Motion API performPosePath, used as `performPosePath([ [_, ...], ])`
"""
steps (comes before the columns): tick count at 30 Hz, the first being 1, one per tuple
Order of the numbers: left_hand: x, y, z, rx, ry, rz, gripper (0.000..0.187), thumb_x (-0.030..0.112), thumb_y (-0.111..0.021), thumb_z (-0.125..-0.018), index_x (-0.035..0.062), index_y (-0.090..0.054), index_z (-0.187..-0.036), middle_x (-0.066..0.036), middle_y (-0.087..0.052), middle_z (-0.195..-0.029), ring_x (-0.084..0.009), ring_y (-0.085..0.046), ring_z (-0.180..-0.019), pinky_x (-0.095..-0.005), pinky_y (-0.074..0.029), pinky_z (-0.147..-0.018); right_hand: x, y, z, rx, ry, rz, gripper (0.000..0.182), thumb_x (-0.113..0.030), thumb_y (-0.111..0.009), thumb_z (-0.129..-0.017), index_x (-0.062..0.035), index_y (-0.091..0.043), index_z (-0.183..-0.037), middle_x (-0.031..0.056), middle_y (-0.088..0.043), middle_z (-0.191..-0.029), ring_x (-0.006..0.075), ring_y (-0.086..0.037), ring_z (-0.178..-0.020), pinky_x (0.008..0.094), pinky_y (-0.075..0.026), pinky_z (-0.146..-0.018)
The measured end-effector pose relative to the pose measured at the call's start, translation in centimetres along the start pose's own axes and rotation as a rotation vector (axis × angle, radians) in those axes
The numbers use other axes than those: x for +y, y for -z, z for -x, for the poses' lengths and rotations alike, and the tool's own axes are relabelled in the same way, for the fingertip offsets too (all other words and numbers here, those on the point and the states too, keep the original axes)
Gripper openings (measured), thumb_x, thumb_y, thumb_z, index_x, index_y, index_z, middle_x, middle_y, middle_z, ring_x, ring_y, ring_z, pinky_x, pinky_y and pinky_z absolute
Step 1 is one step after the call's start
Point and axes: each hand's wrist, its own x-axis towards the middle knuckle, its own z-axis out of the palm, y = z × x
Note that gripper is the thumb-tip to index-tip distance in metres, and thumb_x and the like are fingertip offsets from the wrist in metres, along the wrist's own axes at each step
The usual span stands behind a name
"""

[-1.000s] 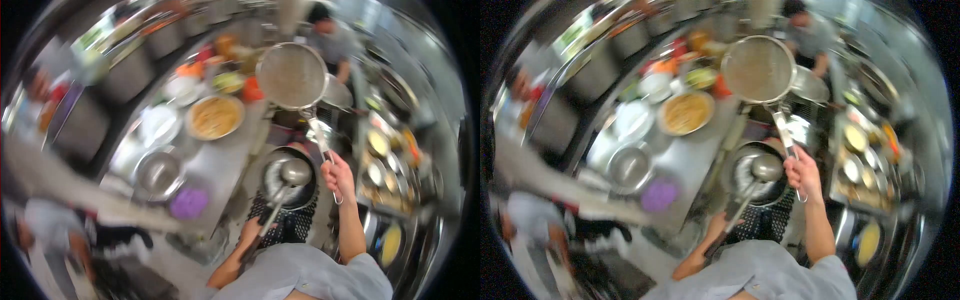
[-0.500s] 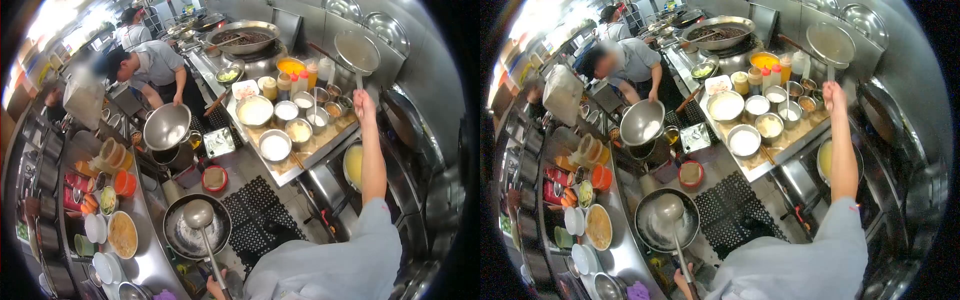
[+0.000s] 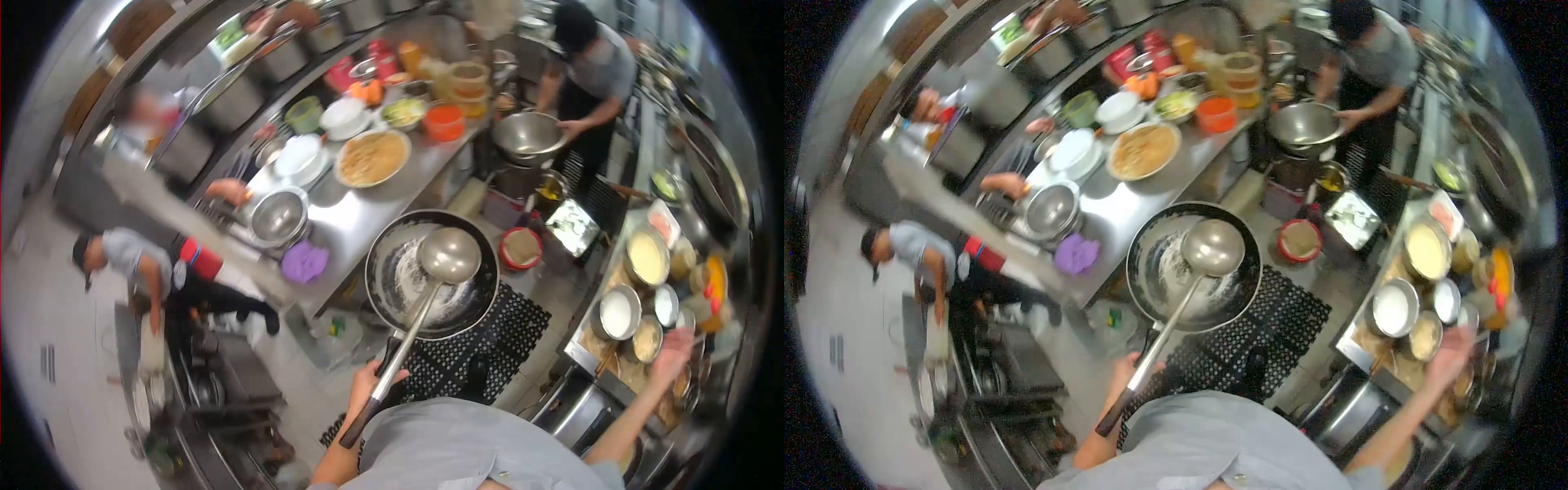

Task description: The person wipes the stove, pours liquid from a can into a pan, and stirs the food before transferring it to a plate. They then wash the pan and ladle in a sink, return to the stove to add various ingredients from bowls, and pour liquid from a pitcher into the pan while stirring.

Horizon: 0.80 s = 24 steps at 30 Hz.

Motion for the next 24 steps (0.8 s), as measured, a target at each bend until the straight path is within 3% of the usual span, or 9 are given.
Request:
performPosePath([
  [2, -2.2, 2.5, 2.3, 0.038, -0.042, 0.036, 0.040, 0.031, -0.085, -0.070, -0.0007, -0.067, -0.088, 0.000, -0.058, -0.064, -0.0083, -0.048, -0.061, -0.0263, -0.041, -0.056, 8.1, -12.0, 13.8, -0.260, -0.705, 0.016, 0.023, -0.022, -0.050, -0.097, -0.0026, -0.057, -0.107, 0.0068, -0.062, -0.096, 0.0143, -0.060, -0.087, 0.0241, -0.051, -0.078],
  [4, -4.2, 4.9, 4.4, 0.128, -0.006, 0.033, 0.041, 0.033, -0.085, -0.070, 0.0003, -0.068, -0.088, 0.000, -0.058, -0.062, -0.0078, -0.049, -0.058, -0.0254, -0.041, -0.054, 9.1, -25.1, 27.9, -0.988, -1.043, 0.754, 0.024, -0.017, -0.047, -0.098, -0.0002, -0.063, -0.094, 0.0096, -0.066, -0.078, 0.0172, -0.065, -0.069, 0.0297, -0.054, -0.064],
  [5, -5.3, 6.6, 5.6, 0.125, 0.031, 0.139, 0.042, 0.035, -0.085, -0.070, 0.0010, -0.068, -0.088, 0.001, -0.057, -0.060, -0.0073, -0.049, -0.055, -0.0250, -0.041, -0.051, 11.6, -25.0, 33.3, -1.264, -1.342, 0.648, 0.026, -0.018, -0.048, -0.097, 0.0007, -0.066, -0.094, 0.0107, -0.068, -0.081, 0.0169, -0.066, -0.071, 0.0311, -0.055, -0.065],
  [7, -9.2, 9.8, 7.5, 0.173, 0.014, 0.403, 0.045, 0.039, -0.085, -0.068, 0.0016, -0.068, -0.087, 0.001, -0.056, -0.056, -0.0059, -0.050, -0.049, -0.0235, -0.039, -0.045, 12.4, -27.8, 43.8, -1.877, -1.187, 0.862, 0.027, -0.022, -0.054, -0.096, 0.0011, -0.067, -0.103, 0.0088, -0.070, -0.088, 0.0149, -0.065, -0.083, 0.0309, -0.054, -0.075],
  [8, -11.5, 11.5, 9.3, 0.240, 0.065, 0.218, 0.052, 0.043, -0.084, -0.067, 0.0003, -0.067, -0.092, 0.001, -0.054, -0.054, -0.0064, -0.050, -0.047, -0.0254, -0.039, -0.044, 13.6, -28.1, 48.2, -1.977, -1.386, 0.788, 0.032, -0.027, -0.054, -0.096, 0.0003, -0.065, -0.110, 0.0099, -0.069, -0.097, 0.0152, -0.064, -0.091, 0.0302, -0.051, -0.081],
  [10, -16.4, 14.4, 11.8, 0.370, 0.095, 0.208, 0.046, 0.038, -0.078, -0.076, -0.0005, -0.066, -0.098, -0.003, -0.063, -0.060, -0.0102, -0.059, -0.056, -0.0264, -0.045, -0.051, 14.1, -30.9, 56.0, -2.058, -1.818, 0.333, 0.052, -0.038, -0.052, -0.096, -0.0020, -0.045, -0.134, 0.0154, -0.060, -0.121, 0.0211, -0.060, -0.106, 0.0363, -0.050, -0.088],
  [14, -22.9, 23.1, 20.5, 0.584, 0.068, 0.446, 0.031, 0.027, -0.063, -0.086, -0.0009, -0.064, -0.100, -0.009, -0.072, -0.085, -0.0185, -0.069, -0.081, -0.0322, -0.052, -0.073, 12.2, -34.7, 72.9, -1.789, -2.402, 0.112, 0.063, -0.052, -0.048, -0.093, -0.0111, -0.036, -0.138, 0.0214, -0.049, -0.132, 0.0327, -0.050, -0.120, 0.0522, -0.045, -0.093],
  [19, -33.3, 24.2, 26.1, 1.060, 0.541, 0.277, 0.045, 0.041, -0.068, -0.076, 0.0040, -0.061, -0.100, -0.023, -0.066, -0.076, -0.0415, -0.064, -0.075, -0.0478, -0.050, -0.066, 7.9, -35.5, 85.3, -1.773, -2.574, 0.664, 0.043, -0.039, -0.053, -0.095, -0.0123, -0.041, -0.127, 0.0144, -0.054, -0.111, 0.0355, -0.055, -0.107, 0.0575, -0.044, -0.094],
  [24, -40.1, 26.6, 33.1, 1.504, 0.765, 0.418, 0.033, 0.032, -0.062, -0.081, 0.0021, -0.060, -0.095, -0.025, -0.063, -0.072, -0.0429, -0.063, -0.074, -0.0507, -0.048, -0.066, 3.6, -34.4, 97.8, -2.327, -2.272, 0.827, 0.033, -0.015, -0.056, -0.093, -0.0094, -0.042, -0.123, 0.0117, -0.057, -0.108, 0.0261, -0.061, -0.090, 0.0441, -0.052, -0.078],
])
